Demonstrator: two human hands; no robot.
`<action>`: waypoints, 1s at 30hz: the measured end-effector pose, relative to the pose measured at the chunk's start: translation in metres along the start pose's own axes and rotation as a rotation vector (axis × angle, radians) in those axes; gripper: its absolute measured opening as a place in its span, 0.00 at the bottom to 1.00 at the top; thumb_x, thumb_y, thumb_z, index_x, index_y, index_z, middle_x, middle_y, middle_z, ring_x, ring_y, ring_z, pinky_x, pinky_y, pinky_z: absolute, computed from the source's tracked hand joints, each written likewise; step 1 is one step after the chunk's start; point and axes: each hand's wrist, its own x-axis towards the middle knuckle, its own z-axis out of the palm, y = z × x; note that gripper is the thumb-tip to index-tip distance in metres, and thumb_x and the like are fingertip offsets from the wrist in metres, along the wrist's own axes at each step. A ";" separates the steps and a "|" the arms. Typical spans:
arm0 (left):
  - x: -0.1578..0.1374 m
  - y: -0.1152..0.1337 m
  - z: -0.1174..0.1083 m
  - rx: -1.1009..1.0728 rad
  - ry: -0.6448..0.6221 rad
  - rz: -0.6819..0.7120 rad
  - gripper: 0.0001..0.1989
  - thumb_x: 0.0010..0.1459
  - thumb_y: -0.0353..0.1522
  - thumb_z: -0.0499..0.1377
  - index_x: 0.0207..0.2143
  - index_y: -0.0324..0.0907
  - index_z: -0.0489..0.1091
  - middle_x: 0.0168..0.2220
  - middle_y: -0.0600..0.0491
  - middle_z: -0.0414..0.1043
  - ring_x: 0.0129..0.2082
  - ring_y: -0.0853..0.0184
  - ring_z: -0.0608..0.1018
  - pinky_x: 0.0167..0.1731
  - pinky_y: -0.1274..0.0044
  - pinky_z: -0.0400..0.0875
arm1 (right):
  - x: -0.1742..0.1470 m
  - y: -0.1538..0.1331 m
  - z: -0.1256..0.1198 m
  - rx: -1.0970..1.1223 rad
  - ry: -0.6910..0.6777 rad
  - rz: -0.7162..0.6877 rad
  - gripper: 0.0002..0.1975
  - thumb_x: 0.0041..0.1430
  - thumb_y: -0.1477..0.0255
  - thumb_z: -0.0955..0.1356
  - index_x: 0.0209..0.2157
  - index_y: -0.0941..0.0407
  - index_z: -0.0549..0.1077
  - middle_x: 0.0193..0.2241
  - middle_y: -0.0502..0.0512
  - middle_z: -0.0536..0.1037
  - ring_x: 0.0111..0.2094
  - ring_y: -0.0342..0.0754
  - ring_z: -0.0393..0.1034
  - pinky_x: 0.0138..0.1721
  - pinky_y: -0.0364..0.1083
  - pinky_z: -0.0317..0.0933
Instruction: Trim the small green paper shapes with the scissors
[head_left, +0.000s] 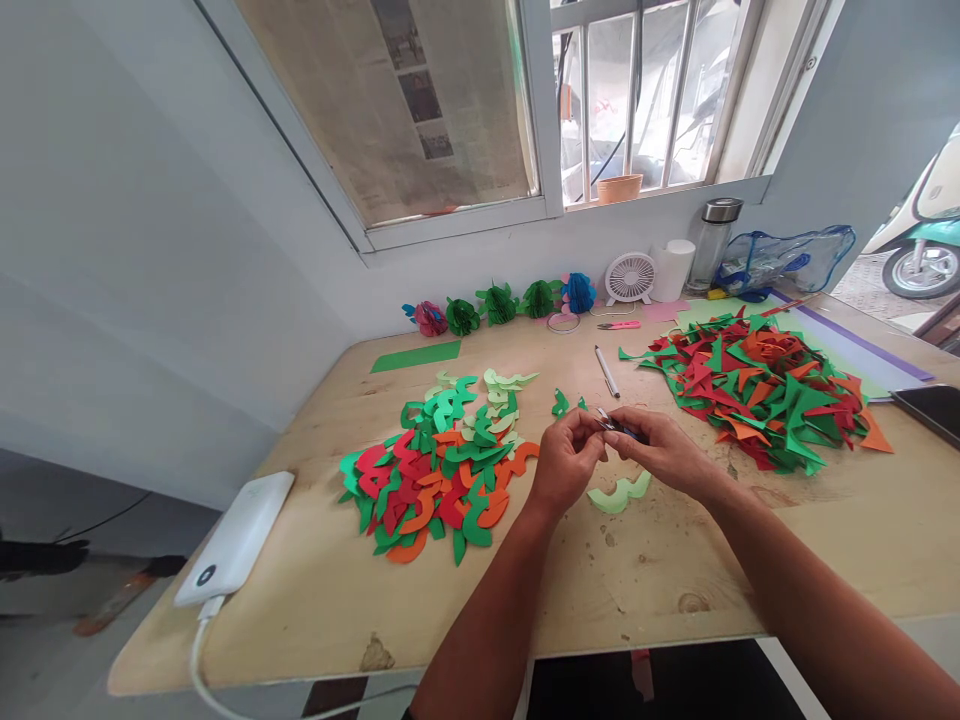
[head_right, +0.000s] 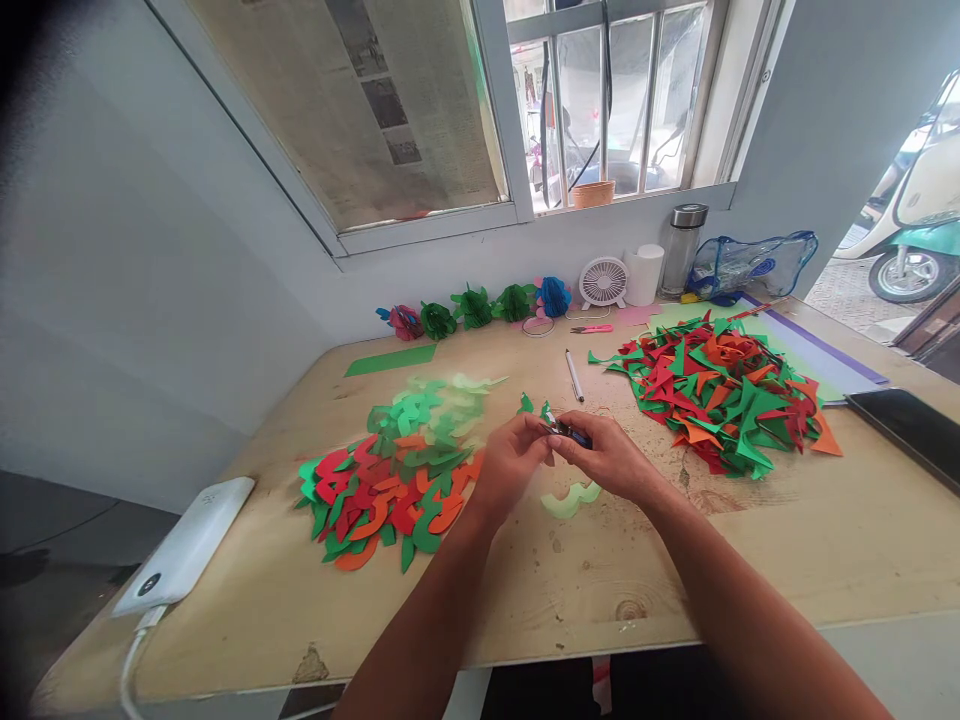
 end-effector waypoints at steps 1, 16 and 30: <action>0.000 0.000 0.000 -0.001 0.001 -0.001 0.03 0.48 0.30 0.57 0.25 0.40 0.64 0.21 0.58 0.65 0.21 0.74 0.70 0.24 0.81 0.65 | 0.000 0.001 0.000 0.002 -0.001 0.003 0.15 0.60 0.60 0.62 0.28 0.57 0.68 0.22 0.47 0.62 0.24 0.41 0.55 0.24 0.41 0.51; 0.000 0.001 0.000 0.003 0.007 -0.020 0.03 0.47 0.30 0.57 0.25 0.40 0.64 0.21 0.58 0.65 0.20 0.74 0.70 0.23 0.81 0.65 | 0.000 -0.001 0.000 0.009 -0.004 -0.001 0.14 0.60 0.61 0.62 0.30 0.58 0.69 0.22 0.48 0.64 0.24 0.41 0.55 0.24 0.41 0.52; 0.000 0.002 0.000 -0.002 0.003 0.003 0.02 0.47 0.29 0.57 0.25 0.40 0.64 0.21 0.58 0.66 0.20 0.75 0.69 0.23 0.81 0.65 | 0.001 -0.001 0.000 0.005 -0.005 -0.003 0.15 0.60 0.61 0.62 0.28 0.58 0.68 0.21 0.48 0.64 0.23 0.41 0.56 0.24 0.41 0.51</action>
